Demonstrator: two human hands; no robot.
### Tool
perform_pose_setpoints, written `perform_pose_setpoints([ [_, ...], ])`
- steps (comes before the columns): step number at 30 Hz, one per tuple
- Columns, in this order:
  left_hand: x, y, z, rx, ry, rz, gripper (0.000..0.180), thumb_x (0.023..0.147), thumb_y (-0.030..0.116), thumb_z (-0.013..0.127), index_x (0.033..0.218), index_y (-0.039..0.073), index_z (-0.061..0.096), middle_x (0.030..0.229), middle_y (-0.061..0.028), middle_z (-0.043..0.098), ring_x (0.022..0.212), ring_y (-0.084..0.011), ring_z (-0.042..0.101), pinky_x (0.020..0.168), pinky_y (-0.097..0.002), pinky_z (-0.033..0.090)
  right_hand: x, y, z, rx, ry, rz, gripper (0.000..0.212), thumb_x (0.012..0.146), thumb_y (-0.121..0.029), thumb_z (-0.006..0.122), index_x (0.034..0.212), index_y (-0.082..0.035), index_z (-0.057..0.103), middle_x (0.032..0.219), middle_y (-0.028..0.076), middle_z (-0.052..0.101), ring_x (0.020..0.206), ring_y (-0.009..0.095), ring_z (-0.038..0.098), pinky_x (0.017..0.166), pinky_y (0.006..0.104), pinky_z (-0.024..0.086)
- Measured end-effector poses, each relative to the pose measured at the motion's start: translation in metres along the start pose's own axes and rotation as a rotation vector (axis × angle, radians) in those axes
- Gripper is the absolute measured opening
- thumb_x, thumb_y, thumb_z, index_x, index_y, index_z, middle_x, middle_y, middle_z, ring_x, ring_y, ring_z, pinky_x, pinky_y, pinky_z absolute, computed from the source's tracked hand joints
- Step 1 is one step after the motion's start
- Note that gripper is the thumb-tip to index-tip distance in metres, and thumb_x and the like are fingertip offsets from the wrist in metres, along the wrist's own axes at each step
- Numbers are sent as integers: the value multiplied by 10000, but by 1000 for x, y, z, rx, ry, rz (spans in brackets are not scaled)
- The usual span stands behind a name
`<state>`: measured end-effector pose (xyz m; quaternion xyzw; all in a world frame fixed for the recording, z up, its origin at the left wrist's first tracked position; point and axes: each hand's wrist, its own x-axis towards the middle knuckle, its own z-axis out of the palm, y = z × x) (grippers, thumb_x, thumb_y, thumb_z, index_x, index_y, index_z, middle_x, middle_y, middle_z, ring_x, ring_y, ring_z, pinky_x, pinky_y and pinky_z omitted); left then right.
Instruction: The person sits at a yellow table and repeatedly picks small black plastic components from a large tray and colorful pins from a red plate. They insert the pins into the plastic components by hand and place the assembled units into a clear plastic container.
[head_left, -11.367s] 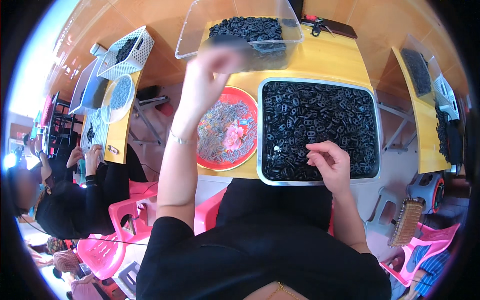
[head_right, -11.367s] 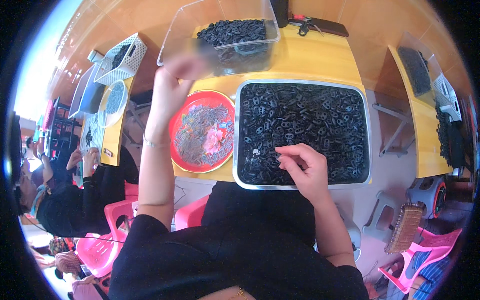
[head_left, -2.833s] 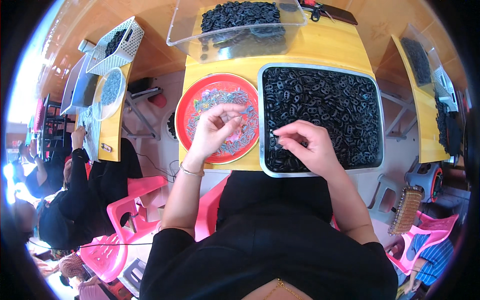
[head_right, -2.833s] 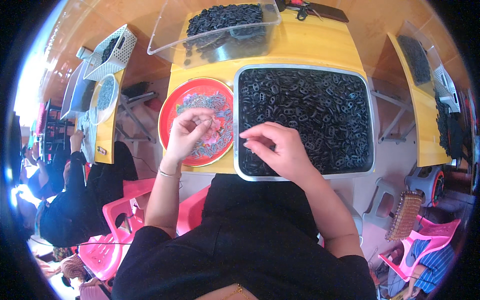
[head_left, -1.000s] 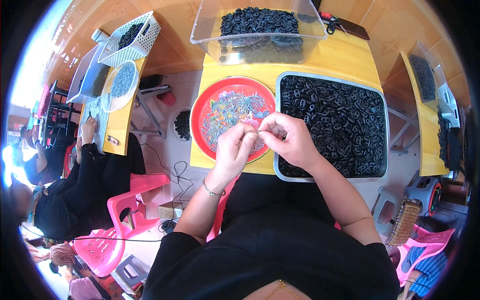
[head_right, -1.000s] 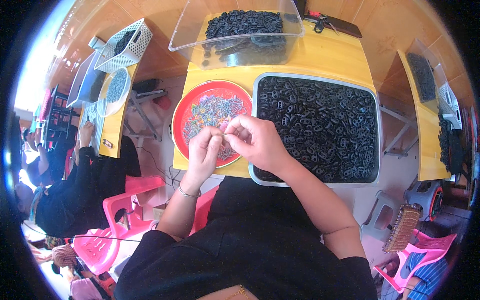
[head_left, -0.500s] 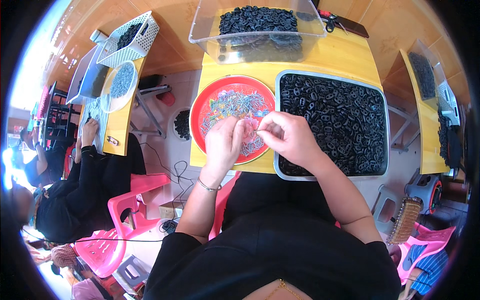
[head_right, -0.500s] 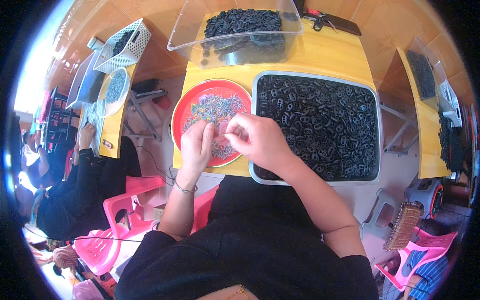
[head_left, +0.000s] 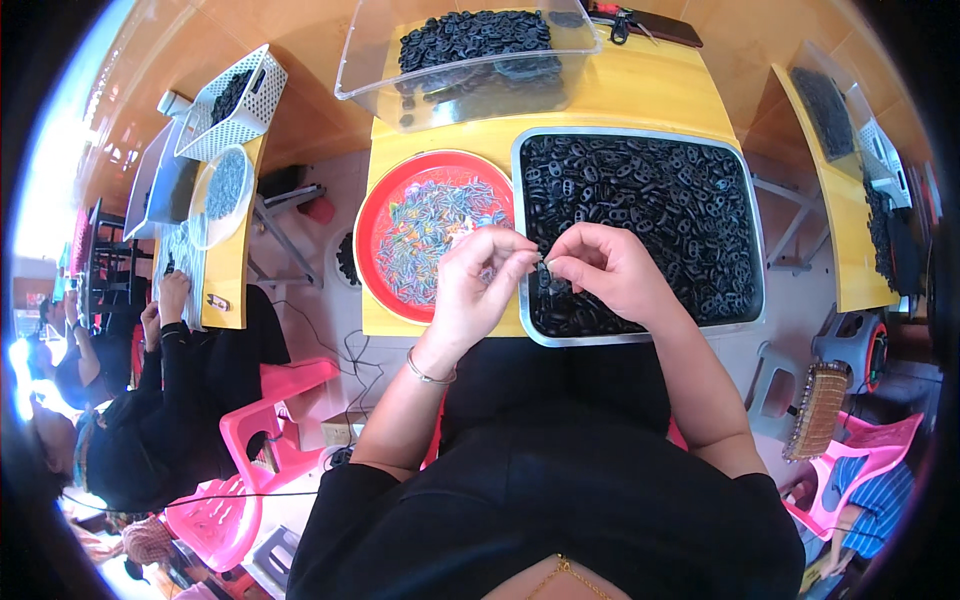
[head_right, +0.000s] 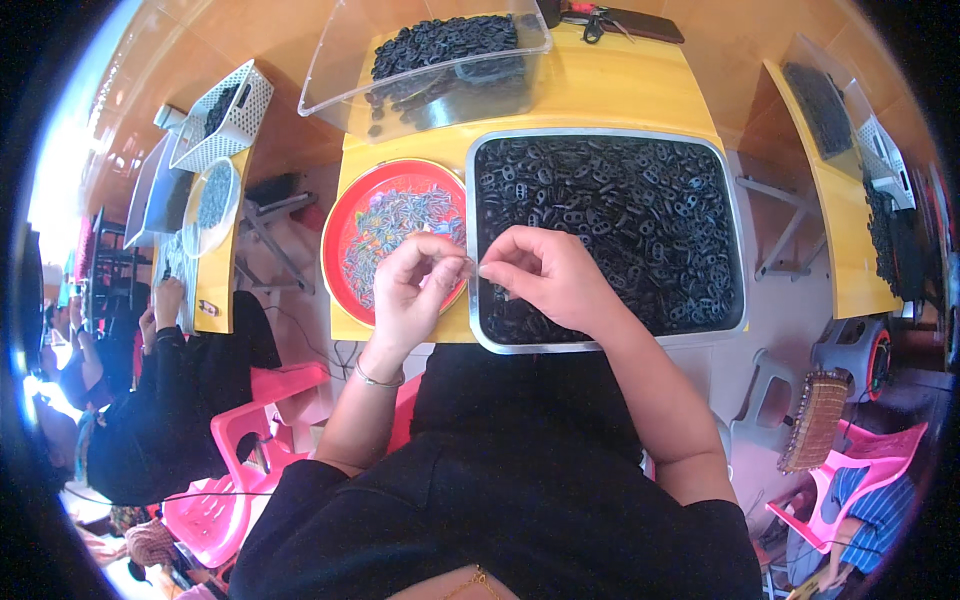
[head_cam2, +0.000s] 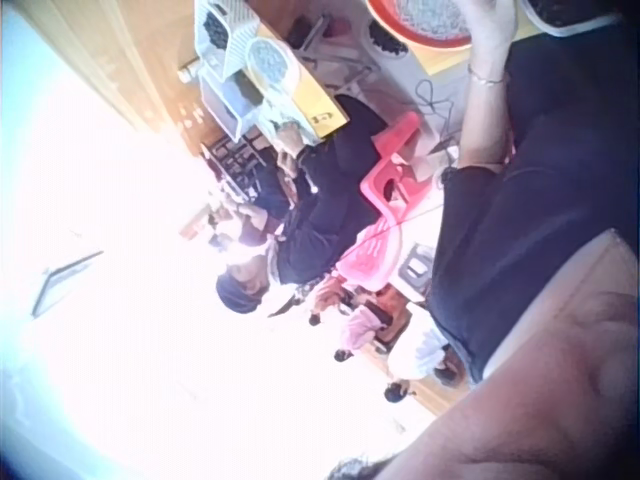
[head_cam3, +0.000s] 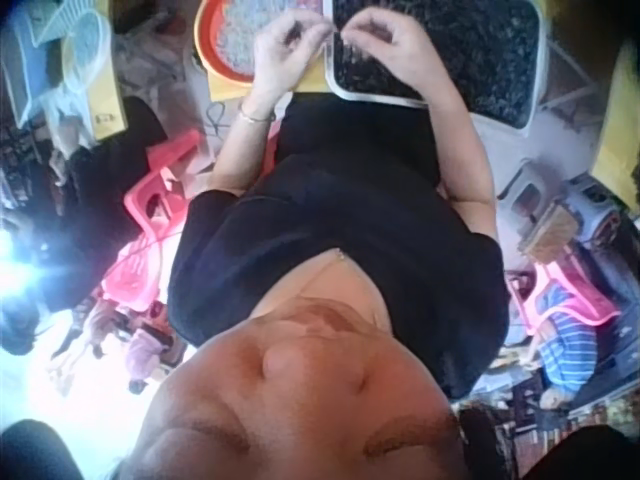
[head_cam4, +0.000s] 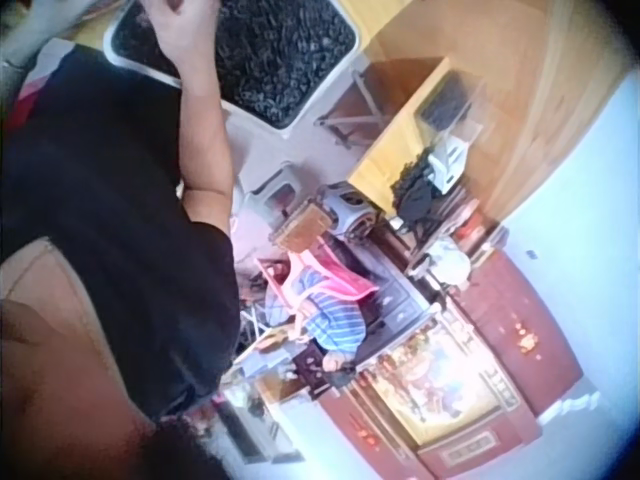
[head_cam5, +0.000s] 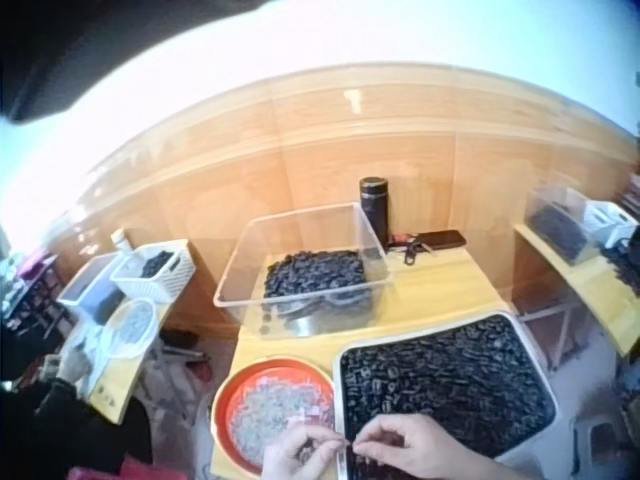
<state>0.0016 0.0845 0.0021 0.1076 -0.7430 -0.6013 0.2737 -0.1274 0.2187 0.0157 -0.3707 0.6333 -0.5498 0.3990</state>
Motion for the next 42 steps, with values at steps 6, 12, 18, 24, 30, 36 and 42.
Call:
perform_pose_setpoints([
  [6, -7, 1, -1, -206, -43, -190, 148, 946, 154, 432, 859, 43, 475, 728, -31, 554, 635, -58, 493, 581, -182, 396, 1, 31, 1, -964, 27, -137, 88, 722, -155, 618, 773, -92, 583, 723, 82, 608, 698, 290, 613, 610, 410, 481],
  [12, -17, -3, -3, -407, -3, -275, 158, 942, 179, 445, 854, 58, 496, 720, -20, 567, 618, -55, 473, 585, -188, 381, 16, 25, 18, -1204, -80, -58, 129, 703, -134, 630, 795, -58, 581, 705, 107, 618, 717, 295, 623, 622, 410, 489],
  [18, -19, 3, 2, -521, 21, -362, 127, 932, 174, 473, 883, 62, 506, 757, -27, 573, 634, -64, 497, 586, -186, 393, 16, 27, 10, -1070, -139, -120, 127, 735, -87, 590, 856, -49, 593, 798, 137, 618, 722, 311, 618, 654, 404, 496],
  [24, -13, 2, 14, -634, 6, -407, 98, 910, 153, 516, 933, 58, 530, 798, -31, 579, 667, -70, 516, 594, -191, 400, -2, 12, -14, -400, 94, -167, 101, 802, -48, 579, 898, -34, 609, 816, 97, 608, 694, 193, 632, 629, 308, 503],
  [30, -3, 3, 30, -670, 8, -409, 103, 907, 148, 524, 927, 49, 548, 754, -22, 568, 642, -72, 500, 585, -197, 393, -20, -9, -11, 316, 224, -44, 77, 873, -38, 537, 925, 17, 530, 829, 65, 614, 706, 111, 611, 653, 223, 506],
  [36, 1, 9, 41, -713, 45, -383, 124, 890, 161, 562, 891, 37, 574, 734, -2, 585, 648, -50, 516, 587, -183, 406, -23, -7, -3, 304, 271, -161, 81, 844, -13, 572, 919, 11, 553, 815, 31, 607, 719, 67, 591, 651, 195, 483],
  [42, -4, 8, 48, -692, 64, -378, 106, 900, 148, 540, 887, 46, 566, 706, -3, 561, 615, -57, 480, 570, -193, 382, -24, -4, 4, 295, 344, -155, 92, 834, -26, 592, 918, 7, 576, 798, 32, 615, 701, 59, 589, 633, 187, 474],
])
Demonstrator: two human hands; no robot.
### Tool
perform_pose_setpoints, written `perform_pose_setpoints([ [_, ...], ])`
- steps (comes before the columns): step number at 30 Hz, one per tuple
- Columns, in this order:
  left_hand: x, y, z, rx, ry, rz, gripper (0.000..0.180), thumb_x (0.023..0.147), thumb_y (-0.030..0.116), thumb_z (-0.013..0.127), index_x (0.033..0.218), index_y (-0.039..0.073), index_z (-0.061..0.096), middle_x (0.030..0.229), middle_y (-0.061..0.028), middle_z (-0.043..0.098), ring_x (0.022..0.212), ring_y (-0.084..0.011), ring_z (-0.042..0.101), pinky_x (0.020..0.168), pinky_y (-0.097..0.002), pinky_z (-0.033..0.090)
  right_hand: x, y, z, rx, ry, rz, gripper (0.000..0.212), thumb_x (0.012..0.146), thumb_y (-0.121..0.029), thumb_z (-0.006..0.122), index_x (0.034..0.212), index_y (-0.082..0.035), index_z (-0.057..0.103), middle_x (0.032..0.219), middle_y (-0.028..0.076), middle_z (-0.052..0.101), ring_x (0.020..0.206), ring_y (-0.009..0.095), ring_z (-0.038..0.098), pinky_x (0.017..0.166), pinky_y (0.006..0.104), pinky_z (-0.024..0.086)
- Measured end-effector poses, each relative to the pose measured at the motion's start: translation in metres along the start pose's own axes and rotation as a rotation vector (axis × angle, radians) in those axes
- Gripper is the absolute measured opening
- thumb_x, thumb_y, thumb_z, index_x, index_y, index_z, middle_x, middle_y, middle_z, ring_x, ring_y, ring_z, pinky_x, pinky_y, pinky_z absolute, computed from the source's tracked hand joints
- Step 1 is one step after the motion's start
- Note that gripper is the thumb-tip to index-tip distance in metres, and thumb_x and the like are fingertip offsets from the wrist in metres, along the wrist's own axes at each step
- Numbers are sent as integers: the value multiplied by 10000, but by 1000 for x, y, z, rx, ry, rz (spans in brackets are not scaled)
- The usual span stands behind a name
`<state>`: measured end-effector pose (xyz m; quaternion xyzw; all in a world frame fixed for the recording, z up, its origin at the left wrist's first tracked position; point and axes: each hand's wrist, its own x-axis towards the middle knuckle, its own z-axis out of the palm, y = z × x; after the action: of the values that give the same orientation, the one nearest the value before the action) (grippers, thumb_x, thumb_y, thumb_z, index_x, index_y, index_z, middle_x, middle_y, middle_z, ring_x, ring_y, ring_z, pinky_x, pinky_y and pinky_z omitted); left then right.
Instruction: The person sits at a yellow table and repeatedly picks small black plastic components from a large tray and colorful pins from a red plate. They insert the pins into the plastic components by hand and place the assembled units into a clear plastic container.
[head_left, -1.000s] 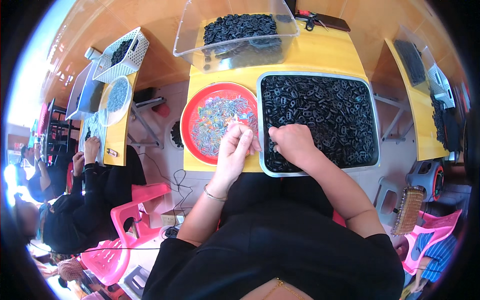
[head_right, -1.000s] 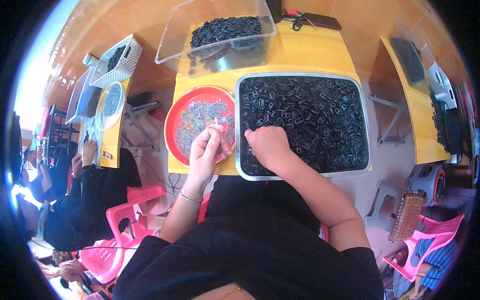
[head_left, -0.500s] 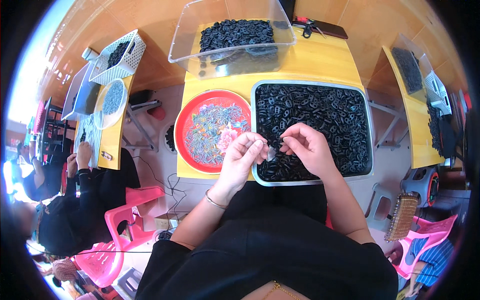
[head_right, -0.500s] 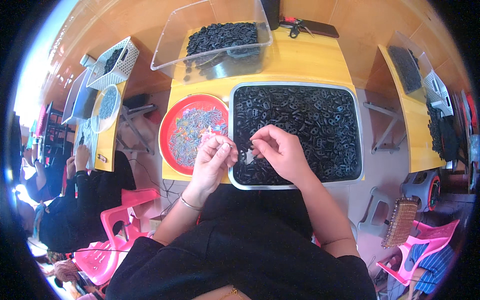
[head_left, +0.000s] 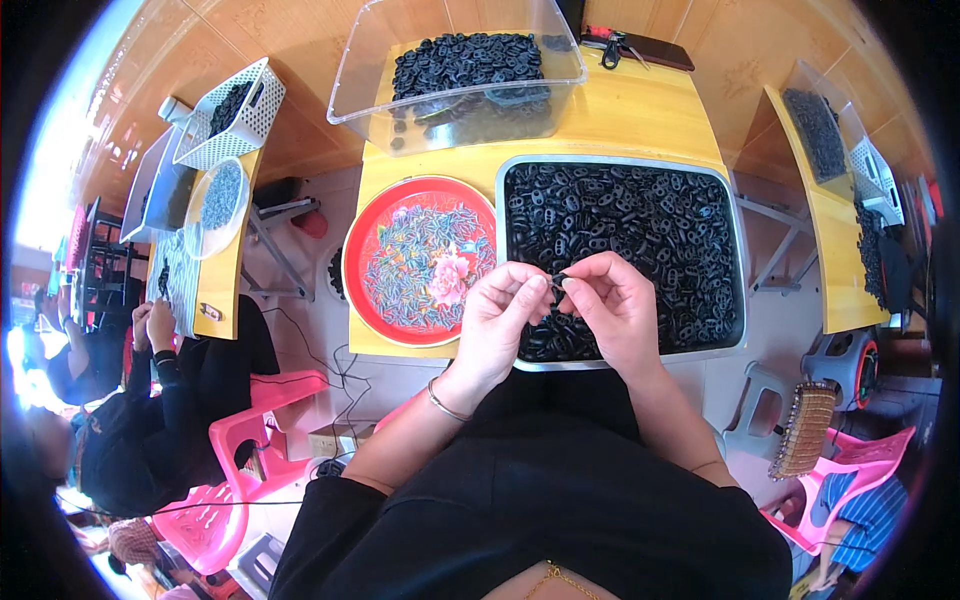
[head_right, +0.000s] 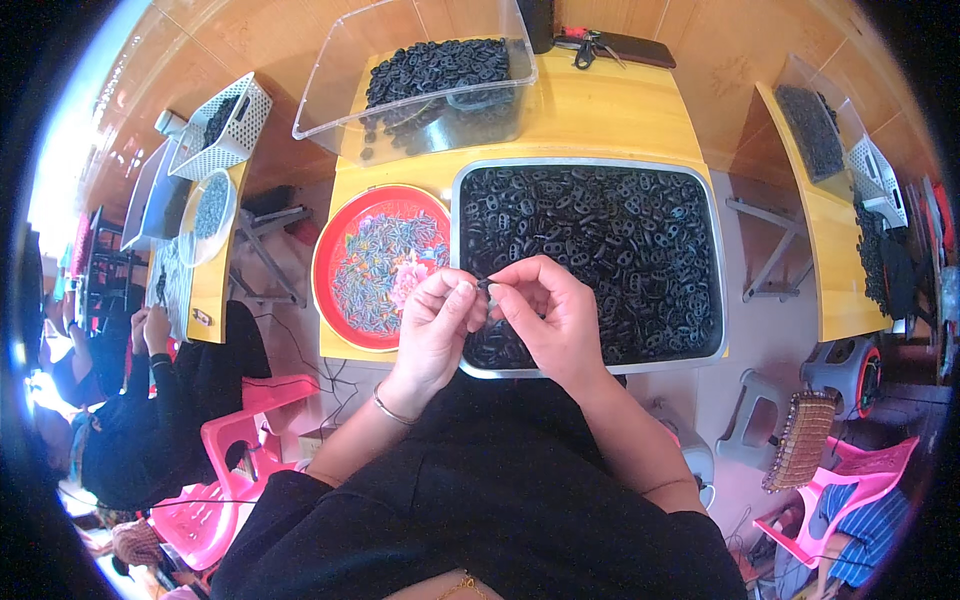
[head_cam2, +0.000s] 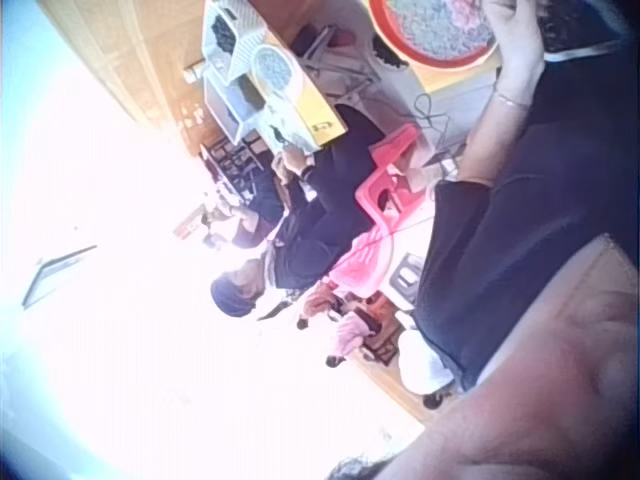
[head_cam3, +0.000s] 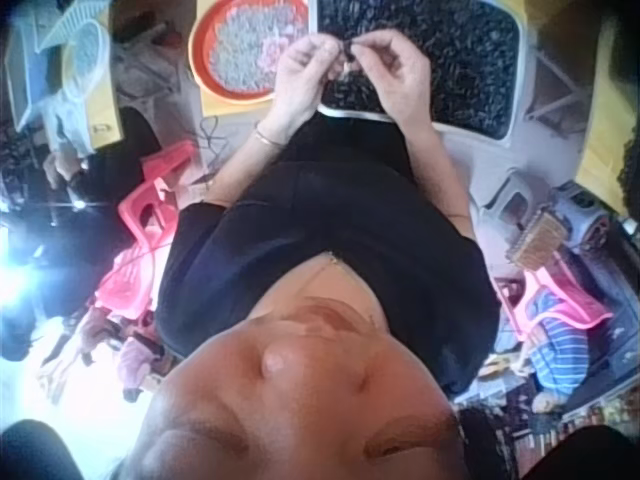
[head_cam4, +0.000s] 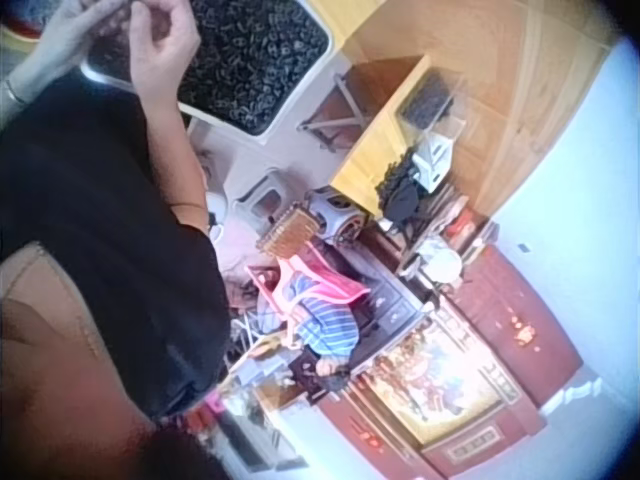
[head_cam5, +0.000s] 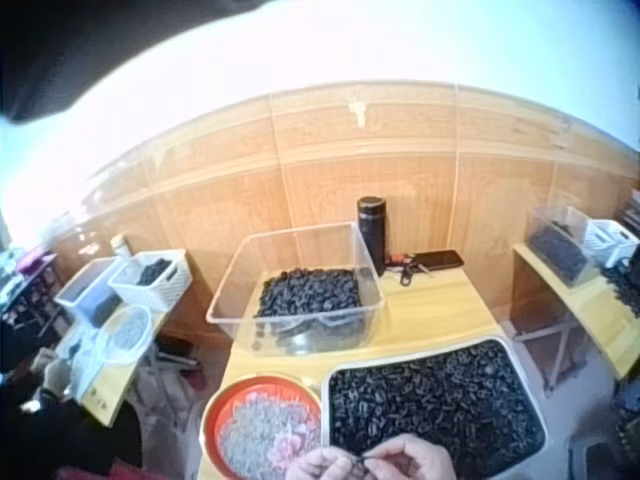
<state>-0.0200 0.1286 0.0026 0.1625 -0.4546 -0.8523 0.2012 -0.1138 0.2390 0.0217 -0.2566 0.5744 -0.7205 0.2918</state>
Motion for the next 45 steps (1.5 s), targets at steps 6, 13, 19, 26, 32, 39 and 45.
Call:
perform_pose_setpoints([
  [6, -4, -4, 0, -72, 33, 1, 104, 886, 147, 567, 876, 44, 582, 740, -2, 595, 629, -37, 498, 579, -178, 402, -4, 4, 4, -88, 53, -70, 88, 810, -38, 621, 882, 8, 599, 763, 29, 627, 661, 59, 589, 602, 194, 467],
  [13, -11, -9, 5, -17, 93, 108, 52, 869, 93, 583, 880, 43, 584, 758, 0, 607, 633, -25, 502, 592, -164, 409, -10, 13, 9, -128, 107, -144, 73, 807, -34, 621, 866, 4, 601, 757, 23, 628, 653, 52, 579, 582, 195, 451],
  [19, -13, -16, 8, -6, 140, 210, 24, 865, 31, 566, 881, 24, 582, 796, -10, 598, 671, -30, 521, 620, -167, 423, -12, 19, 17, -28, 163, -129, 46, 814, -28, 609, 847, -2, 589, 758, 19, 620, 658, 42, 565, 590, 187, 446],
  [26, -9, -19, 3, 198, 130, 310, 42, 861, 8, 560, 895, -8, 580, 837, -26, 573, 719, -56, 545, 650, -182, 444, -5, 12, 10, 4, 67, -26, 37, 828, -23, 593, 851, -2, 575, 758, 6, 603, 666, 35, 555, 593, 177, 448],
  [32, -5, -9, -3, 83, 58, 141, 95, 869, 46, 561, 954, 5, 580, 852, -42, 617, 705, -64, 570, 639, -191, 463, -4, 13, 8, 120, 70, 34, 49, 845, -32, 579, 883, -4, 568, 795, 10, 600, 686, 35, 545, 618, 178, 459],
  [39, -1, -4, -12, 32, -18, 91, 185, 867, 17, 539, 1051, -3, 549, 872, -51, 573, 766, -85, 551, 680, -202, 453, -5, 15, 8, 179, 59, 112, 60, 857, -67, 574, 893, -20, 572, 780, 11, 597, 660, 38, 532, 580, 179, 430],
  [45, 1, -8, -15, 324, -96, 305, 256, 770, -99, 590, 1008, -12, 559, 1001, -57, 480, 851, -95, 525, 757, -226, 444, -7, 18, 13, 583, 33, 332, 72, 866, -114, 578, 898, -52, 564, 752, -16, 556, 622, 29, 465, 552, 173, 378],
])
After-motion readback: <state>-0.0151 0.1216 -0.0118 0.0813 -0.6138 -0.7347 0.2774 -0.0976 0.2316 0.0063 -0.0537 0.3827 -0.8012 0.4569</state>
